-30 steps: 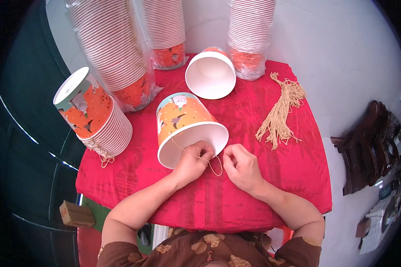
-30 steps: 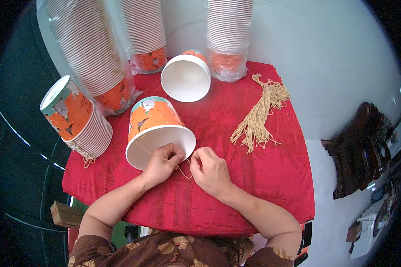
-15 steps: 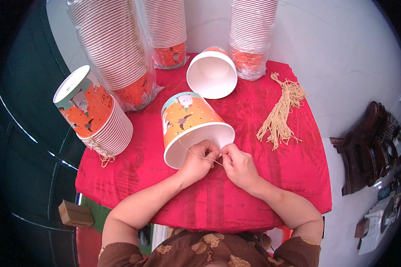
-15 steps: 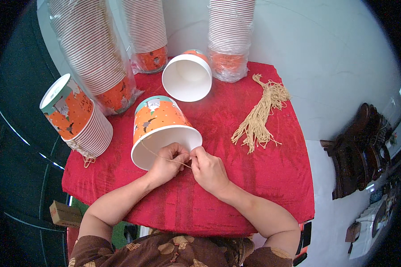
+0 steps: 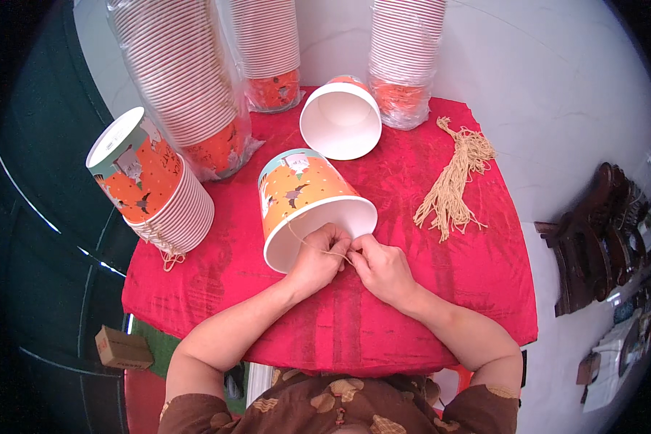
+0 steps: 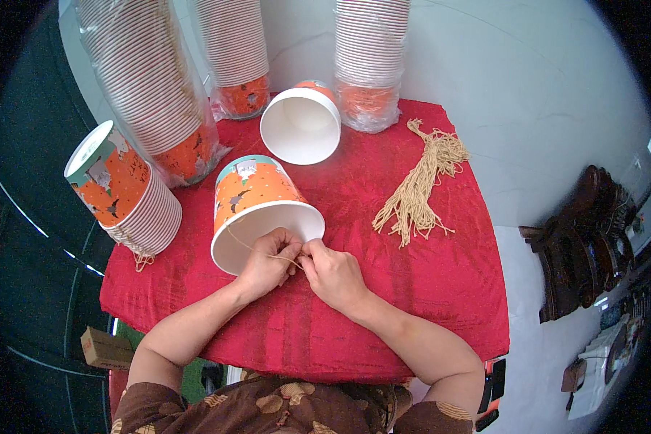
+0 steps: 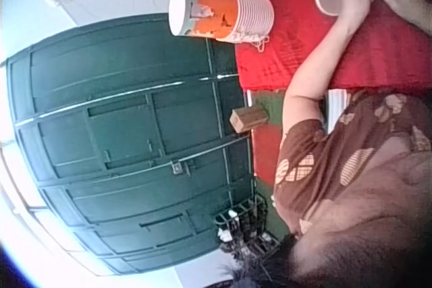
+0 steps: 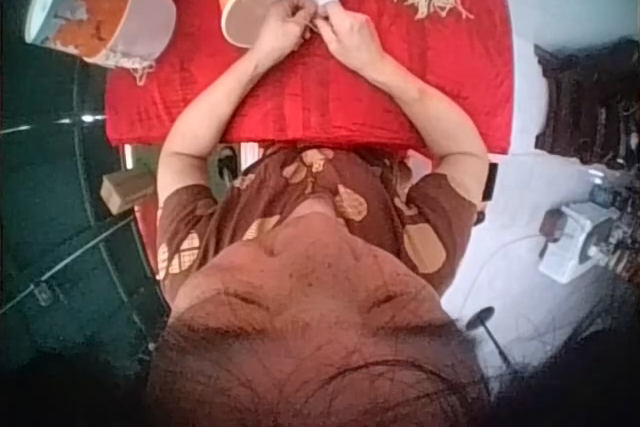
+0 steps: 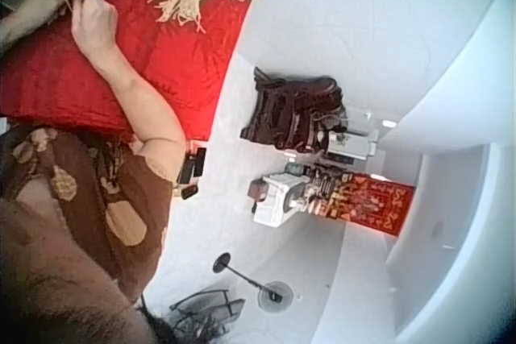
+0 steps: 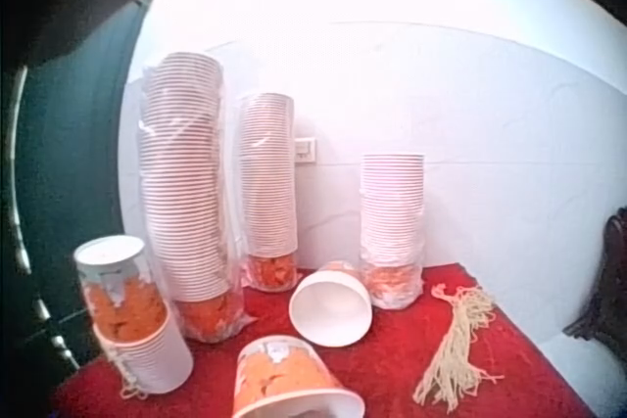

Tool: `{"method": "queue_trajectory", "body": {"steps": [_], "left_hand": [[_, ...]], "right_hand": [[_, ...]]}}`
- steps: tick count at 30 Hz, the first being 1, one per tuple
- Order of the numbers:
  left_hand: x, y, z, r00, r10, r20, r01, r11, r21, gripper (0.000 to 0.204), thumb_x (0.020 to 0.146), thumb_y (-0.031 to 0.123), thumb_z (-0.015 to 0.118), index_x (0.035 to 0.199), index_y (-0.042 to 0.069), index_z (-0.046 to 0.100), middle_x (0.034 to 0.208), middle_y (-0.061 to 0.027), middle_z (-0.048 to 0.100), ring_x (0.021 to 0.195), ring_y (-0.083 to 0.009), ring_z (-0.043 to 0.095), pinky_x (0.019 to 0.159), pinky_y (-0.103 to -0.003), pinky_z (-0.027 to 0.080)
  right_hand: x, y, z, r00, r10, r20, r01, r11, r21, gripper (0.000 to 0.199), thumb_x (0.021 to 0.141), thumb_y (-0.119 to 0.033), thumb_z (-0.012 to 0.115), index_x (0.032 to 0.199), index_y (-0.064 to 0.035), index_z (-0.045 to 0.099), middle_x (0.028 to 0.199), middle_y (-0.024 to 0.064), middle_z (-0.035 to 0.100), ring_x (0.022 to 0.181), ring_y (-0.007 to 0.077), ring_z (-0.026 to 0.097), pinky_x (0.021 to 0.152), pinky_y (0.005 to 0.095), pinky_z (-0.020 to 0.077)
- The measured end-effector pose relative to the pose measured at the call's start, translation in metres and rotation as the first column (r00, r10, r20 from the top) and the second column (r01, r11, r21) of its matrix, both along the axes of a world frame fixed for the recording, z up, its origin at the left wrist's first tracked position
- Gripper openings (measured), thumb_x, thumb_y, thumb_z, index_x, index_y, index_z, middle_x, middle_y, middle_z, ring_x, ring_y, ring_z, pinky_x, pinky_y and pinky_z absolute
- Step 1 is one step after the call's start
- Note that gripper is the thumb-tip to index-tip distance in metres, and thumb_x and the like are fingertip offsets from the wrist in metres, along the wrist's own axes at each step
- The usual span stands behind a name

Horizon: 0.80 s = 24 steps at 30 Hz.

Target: Attaching string handles to paper buckets by threading them through pre-drilled holes.

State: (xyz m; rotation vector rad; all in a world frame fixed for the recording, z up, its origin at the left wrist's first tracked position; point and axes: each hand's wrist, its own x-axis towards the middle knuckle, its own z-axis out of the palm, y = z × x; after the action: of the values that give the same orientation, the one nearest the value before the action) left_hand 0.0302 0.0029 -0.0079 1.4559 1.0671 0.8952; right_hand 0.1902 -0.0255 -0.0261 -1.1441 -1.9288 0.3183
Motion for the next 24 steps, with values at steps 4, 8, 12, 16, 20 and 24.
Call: {"method": "queue_trajectory", "body": {"steps": [4, 8, 12, 16, 20, 24], "left_hand": [[0.001, 0.000, -0.001, 1.000, 0.009, -0.011, -0.008, 0.999, 0.049, 0.010, 0.097, 0.005, 0.051, 0.094, -0.002, 0.057, 0.074, -0.0065, 0.059, 0.058, -0.0109, 0.055, 0.052, -0.027, 0.046], [0.000, 0.000, 0.000, 1.000, 0.002, -0.002, -0.002, 1.000, 0.027, 0.011, 0.097, 0.004, 0.047, 0.098, -0.002, 0.057, 0.076, -0.0070, 0.059, 0.059, -0.0112, 0.055, 0.053, -0.027, 0.046], [-0.001, 0.000, -0.001, 1.000, -0.017, -0.014, 0.017, 0.999, 0.029, 0.014, 0.098, 0.004, 0.046, 0.098, -0.002, 0.058, 0.076, -0.0065, 0.059, 0.059, -0.0111, 0.055, 0.053, -0.027, 0.047], [-0.006, 0.000, -0.003, 0.997, -0.070, -0.014, 0.071, 0.997, 0.012, 0.016, 0.098, 0.004, 0.044, 0.100, -0.001, 0.060, 0.079, -0.0050, 0.059, 0.061, -0.0103, 0.054, 0.055, -0.025, 0.047], [-0.009, -0.003, 0.002, 0.987, -0.012, -0.158, 0.030, 0.993, 0.111, 0.013, 0.096, 0.004, 0.050, 0.099, -0.002, 0.062, 0.084, -0.0065, 0.059, 0.069, -0.0124, 0.057, 0.061, -0.028, 0.048], [-0.014, -0.003, -0.005, 0.961, 0.055, -0.270, 0.054, 0.923, 0.381, 0.008, 0.090, 0.004, 0.060, 0.094, -0.002, 0.063, 0.087, -0.0096, 0.060, 0.077, -0.0173, 0.059, 0.067, -0.032, 0.049]], "right_hand": [[-0.003, 0.001, 0.002, 0.999, -0.044, 0.022, 0.044, 0.999, -0.018, 0.011, 0.089, -0.012, 0.062, 0.093, -0.0027, 0.057, 0.070, 0.0191, 0.065, 0.064, 0.0378, 0.066, 0.053, 0.0476, 0.0513], [-0.004, 0.002, 0.003, 0.995, -0.080, -0.067, 0.079, 0.997, -0.028, 0.008, 0.090, -0.012, 0.061, 0.087, -0.0047, 0.059, 0.067, 0.0186, 0.063, 0.062, 0.0373, 0.065, 0.053, 0.0474, 0.0504], [-0.004, 0.001, 0.005, 0.995, -0.092, -0.043, 0.090, 0.995, -0.040, 0.009, 0.090, -0.012, 0.060, 0.086, -0.0047, 0.059, 0.065, 0.0185, 0.063, 0.061, 0.0372, 0.065, 0.052, 0.0476, 0.0499], [-0.004, 0.001, 0.003, 0.995, -0.094, -0.025, 0.093, 0.994, -0.053, 0.009, 0.090, -0.012, 0.060, 0.085, -0.0041, 0.058, 0.064, 0.0185, 0.062, 0.060, 0.0371, 0.065, 0.052, 0.0479, 0.0498], [-0.003, 0.002, 0.002, 0.995, -0.102, -0.007, 0.102, 0.994, -0.028, 0.010, 0.090, -0.012, 0.060, 0.085, -0.0031, 0.058, 0.062, 0.0185, 0.062, 0.058, 0.0369, 0.064, 0.051, 0.0484, 0.0494], [-0.004, 0.002, 0.002, 0.995, -0.099, 0.008, 0.099, 0.995, -0.026, 0.010, 0.089, -0.012, 0.060, 0.085, -0.0030, 0.057, 0.060, 0.0184, 0.061, 0.056, 0.0370, 0.064, 0.051, 0.0487, 0.0491]]}}
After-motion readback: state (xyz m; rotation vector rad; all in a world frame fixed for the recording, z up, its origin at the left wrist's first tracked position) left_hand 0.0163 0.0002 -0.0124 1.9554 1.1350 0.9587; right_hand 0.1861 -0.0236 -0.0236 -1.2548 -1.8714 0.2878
